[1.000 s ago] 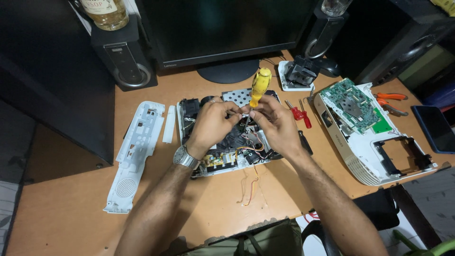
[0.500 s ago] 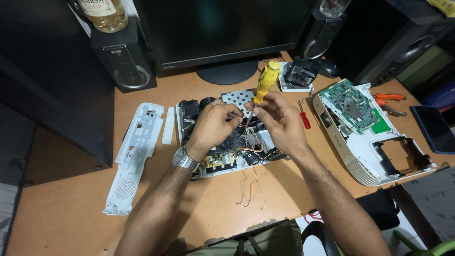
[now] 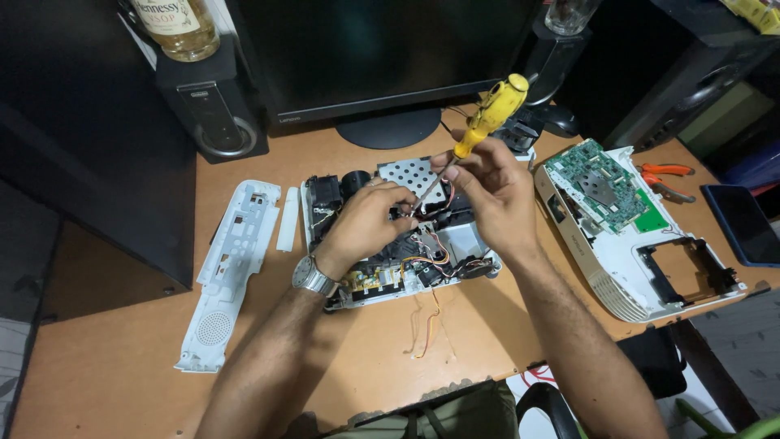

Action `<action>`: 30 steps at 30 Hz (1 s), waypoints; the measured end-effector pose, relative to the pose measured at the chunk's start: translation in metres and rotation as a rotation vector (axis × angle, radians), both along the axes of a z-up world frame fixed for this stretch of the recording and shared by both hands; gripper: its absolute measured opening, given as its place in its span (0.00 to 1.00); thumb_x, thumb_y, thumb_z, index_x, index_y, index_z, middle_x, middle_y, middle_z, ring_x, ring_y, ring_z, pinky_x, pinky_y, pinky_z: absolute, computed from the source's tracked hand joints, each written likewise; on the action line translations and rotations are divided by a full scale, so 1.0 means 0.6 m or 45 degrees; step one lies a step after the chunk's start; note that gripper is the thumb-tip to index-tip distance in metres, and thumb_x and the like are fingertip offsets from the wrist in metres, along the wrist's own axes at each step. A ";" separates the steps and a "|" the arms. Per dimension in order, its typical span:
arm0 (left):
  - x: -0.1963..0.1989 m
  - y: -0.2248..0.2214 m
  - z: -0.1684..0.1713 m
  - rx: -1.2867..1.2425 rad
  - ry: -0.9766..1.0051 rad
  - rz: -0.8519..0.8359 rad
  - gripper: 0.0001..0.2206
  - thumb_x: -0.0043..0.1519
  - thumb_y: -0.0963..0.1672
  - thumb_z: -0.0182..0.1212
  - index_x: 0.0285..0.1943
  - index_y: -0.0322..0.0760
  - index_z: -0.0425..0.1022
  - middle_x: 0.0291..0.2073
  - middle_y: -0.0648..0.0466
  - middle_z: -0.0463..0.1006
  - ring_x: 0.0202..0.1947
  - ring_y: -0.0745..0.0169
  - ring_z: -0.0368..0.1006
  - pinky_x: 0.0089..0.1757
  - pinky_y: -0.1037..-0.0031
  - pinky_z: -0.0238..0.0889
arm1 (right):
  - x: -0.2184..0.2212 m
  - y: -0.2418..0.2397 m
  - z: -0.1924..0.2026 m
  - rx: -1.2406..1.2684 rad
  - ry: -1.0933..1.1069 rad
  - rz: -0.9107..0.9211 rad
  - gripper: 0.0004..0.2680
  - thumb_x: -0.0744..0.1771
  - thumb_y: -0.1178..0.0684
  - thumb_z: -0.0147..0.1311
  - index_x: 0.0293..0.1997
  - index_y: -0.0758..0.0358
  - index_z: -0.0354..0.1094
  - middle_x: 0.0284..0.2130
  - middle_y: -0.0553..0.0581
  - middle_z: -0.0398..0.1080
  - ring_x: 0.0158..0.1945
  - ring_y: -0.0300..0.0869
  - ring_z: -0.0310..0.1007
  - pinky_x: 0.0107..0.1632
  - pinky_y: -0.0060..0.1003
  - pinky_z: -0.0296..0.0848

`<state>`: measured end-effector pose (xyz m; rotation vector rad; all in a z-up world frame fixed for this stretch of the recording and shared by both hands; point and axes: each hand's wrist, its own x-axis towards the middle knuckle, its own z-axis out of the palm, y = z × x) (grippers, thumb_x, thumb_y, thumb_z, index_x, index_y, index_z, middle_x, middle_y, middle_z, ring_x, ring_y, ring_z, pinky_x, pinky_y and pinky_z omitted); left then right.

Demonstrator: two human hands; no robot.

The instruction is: Disassembling a projector by removing screws and disconnecting internal wiring to extract the lens assembly.

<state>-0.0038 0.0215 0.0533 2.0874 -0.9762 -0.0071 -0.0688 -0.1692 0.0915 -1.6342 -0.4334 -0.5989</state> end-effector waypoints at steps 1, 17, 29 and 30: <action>0.000 0.000 -0.002 0.000 -0.001 -0.002 0.09 0.57 0.38 0.66 0.46 0.33 0.81 0.36 0.43 0.81 0.44 0.41 0.72 0.47 0.56 0.65 | 0.004 -0.002 -0.005 0.000 -0.001 -0.002 0.15 0.68 0.69 0.51 0.62 0.72 0.62 0.44 0.72 0.75 0.52 0.57 0.77 0.60 0.58 0.72; 0.026 -0.073 -0.002 -0.144 -0.052 0.244 0.06 0.58 0.42 0.69 0.43 0.44 0.83 0.32 0.52 0.83 0.38 0.50 0.75 0.43 0.64 0.69 | 0.064 -0.154 -0.089 0.217 -0.370 -0.685 0.12 0.73 0.65 0.50 0.64 0.63 0.58 0.47 0.64 0.73 0.53 0.48 0.75 0.60 0.47 0.72; 0.289 -0.393 -0.057 0.436 0.218 0.473 0.10 0.57 0.41 0.62 0.43 0.47 0.86 0.39 0.53 0.85 0.48 0.54 0.81 0.49 0.69 0.73 | 0.083 -0.193 -0.154 0.349 -0.311 -0.864 0.11 0.72 0.64 0.49 0.62 0.61 0.56 0.48 0.58 0.69 0.54 0.43 0.72 0.61 0.46 0.71; 0.280 -0.419 -0.018 0.624 0.466 0.740 0.13 0.59 0.42 0.57 0.49 0.41 0.85 0.46 0.54 0.85 0.53 0.59 0.79 0.54 0.74 0.71 | 0.087 -0.198 -0.160 0.373 -0.309 -0.856 0.12 0.72 0.64 0.49 0.63 0.60 0.55 0.52 0.56 0.68 0.55 0.42 0.71 0.62 0.46 0.71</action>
